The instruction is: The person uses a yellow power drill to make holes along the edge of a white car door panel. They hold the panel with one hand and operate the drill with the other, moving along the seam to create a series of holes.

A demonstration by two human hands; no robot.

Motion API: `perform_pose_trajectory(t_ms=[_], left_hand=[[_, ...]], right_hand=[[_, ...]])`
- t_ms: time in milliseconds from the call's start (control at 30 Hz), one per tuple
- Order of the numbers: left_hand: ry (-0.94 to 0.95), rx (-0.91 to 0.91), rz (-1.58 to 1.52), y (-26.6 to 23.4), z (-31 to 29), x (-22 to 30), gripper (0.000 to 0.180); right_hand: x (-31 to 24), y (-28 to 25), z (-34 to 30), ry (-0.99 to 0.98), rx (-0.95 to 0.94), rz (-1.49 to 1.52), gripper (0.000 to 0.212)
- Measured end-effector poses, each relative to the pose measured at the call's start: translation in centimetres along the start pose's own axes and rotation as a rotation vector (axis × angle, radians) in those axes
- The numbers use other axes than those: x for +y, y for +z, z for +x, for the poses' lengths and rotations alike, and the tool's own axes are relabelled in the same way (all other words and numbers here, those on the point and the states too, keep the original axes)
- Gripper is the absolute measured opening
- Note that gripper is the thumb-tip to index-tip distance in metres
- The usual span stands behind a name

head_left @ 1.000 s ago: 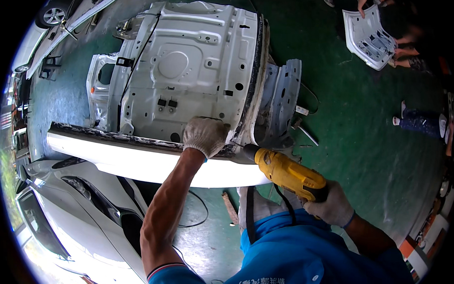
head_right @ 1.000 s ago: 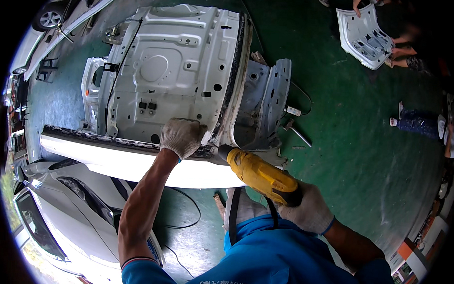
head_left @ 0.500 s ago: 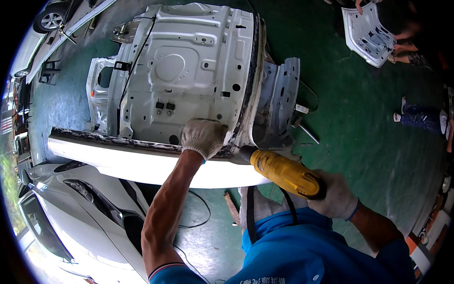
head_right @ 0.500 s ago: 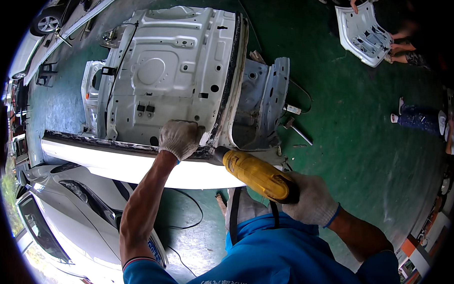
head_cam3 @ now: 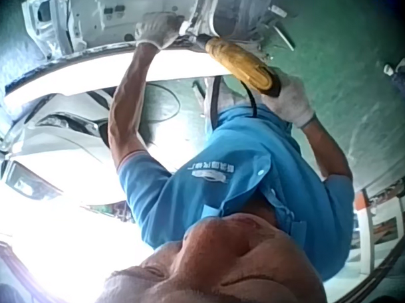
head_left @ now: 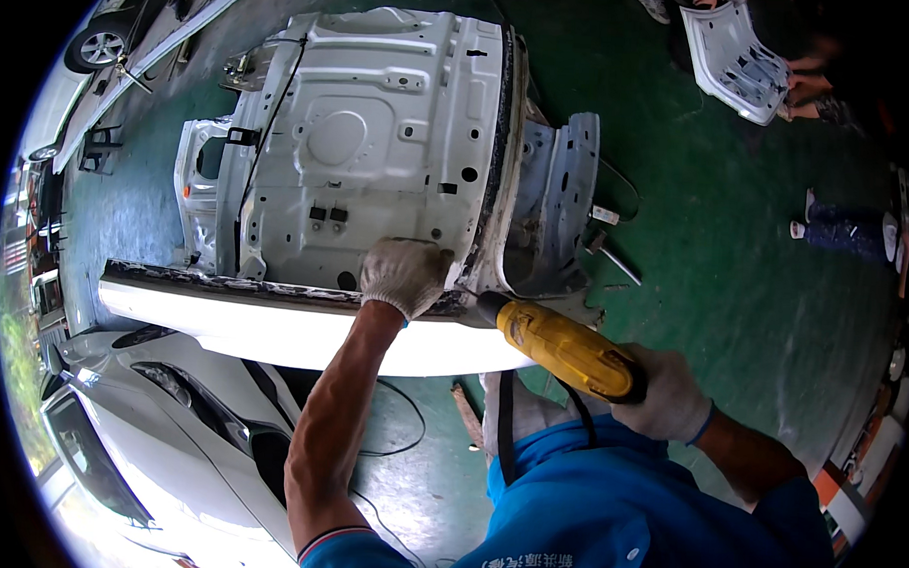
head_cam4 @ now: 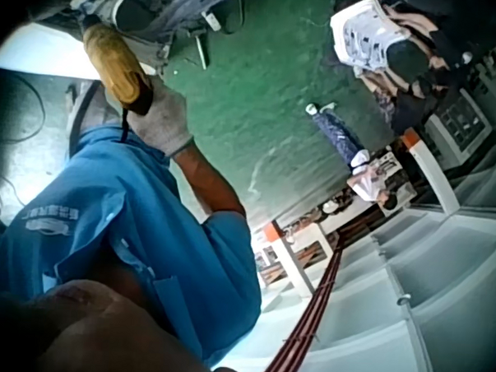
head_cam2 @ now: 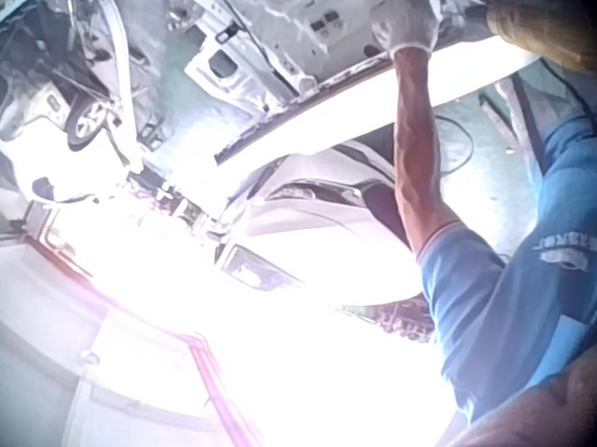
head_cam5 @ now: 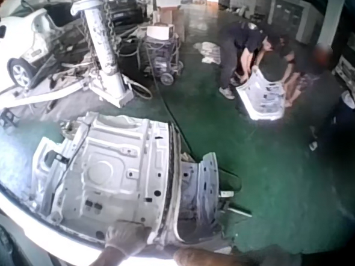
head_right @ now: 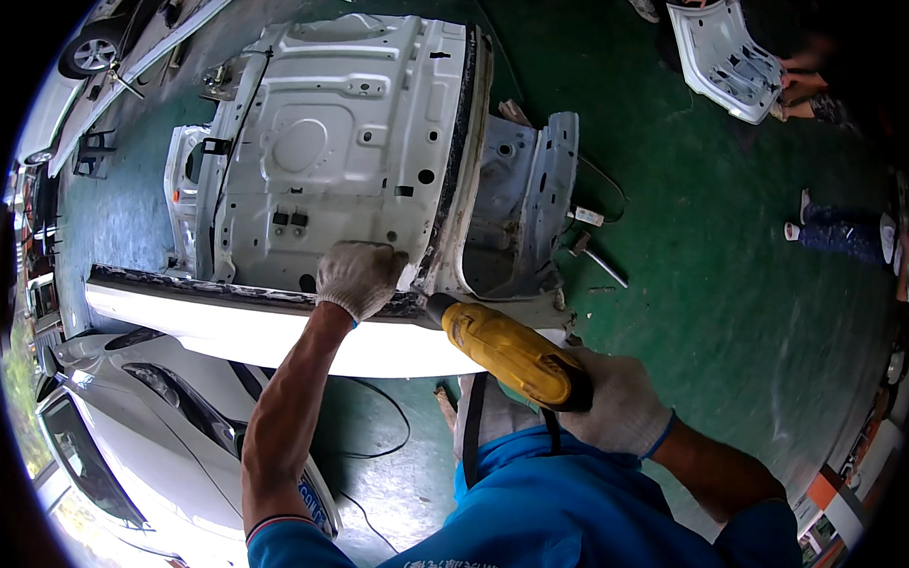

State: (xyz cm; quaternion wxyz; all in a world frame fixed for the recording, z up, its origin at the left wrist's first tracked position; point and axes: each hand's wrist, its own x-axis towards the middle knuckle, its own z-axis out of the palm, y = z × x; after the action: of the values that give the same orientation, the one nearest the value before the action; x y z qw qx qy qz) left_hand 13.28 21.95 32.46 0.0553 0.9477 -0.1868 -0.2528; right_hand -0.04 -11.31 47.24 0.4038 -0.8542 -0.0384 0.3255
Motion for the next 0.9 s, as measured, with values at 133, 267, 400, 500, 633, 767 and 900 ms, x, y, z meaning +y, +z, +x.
perform_pose_trajectory(t_ms=[133,267,400,500,633,767,900], left_hand=[[0.001,0.011,-0.003,-0.2,0.0,0.3,0.047],[-0.009,-0.008,0.02,-0.5,0.0,0.4,0.047],[0.002,0.01,0.031,-0.2,0.0,0.4,0.048],[0.009,0.042,0.034,0.0,0.0,0.3,0.048],[0.008,0.034,0.043,0.1,0.0,0.3,0.047],[0.0,0.063,0.051,0.3,0.0,0.4,0.046],[-0.021,0.091,0.061,0.8,0.1,0.3,0.041]], right_hand=[[0.2,0.5,-0.5,0.043,0.005,-0.023,0.035],[0.5,1.9,-1.0,0.159,-0.049,0.212,0.04],[0.8,2.3,-1.2,0.327,-0.084,0.535,0.049],[0.9,2.1,-1.1,0.361,-0.115,0.609,0.056],[1.3,1.1,-0.5,0.277,-0.128,0.371,0.055],[1.9,-0.2,-1.4,0.233,-0.152,0.361,0.052],[2.9,-1.1,-3.3,0.261,-0.09,0.484,0.051]])
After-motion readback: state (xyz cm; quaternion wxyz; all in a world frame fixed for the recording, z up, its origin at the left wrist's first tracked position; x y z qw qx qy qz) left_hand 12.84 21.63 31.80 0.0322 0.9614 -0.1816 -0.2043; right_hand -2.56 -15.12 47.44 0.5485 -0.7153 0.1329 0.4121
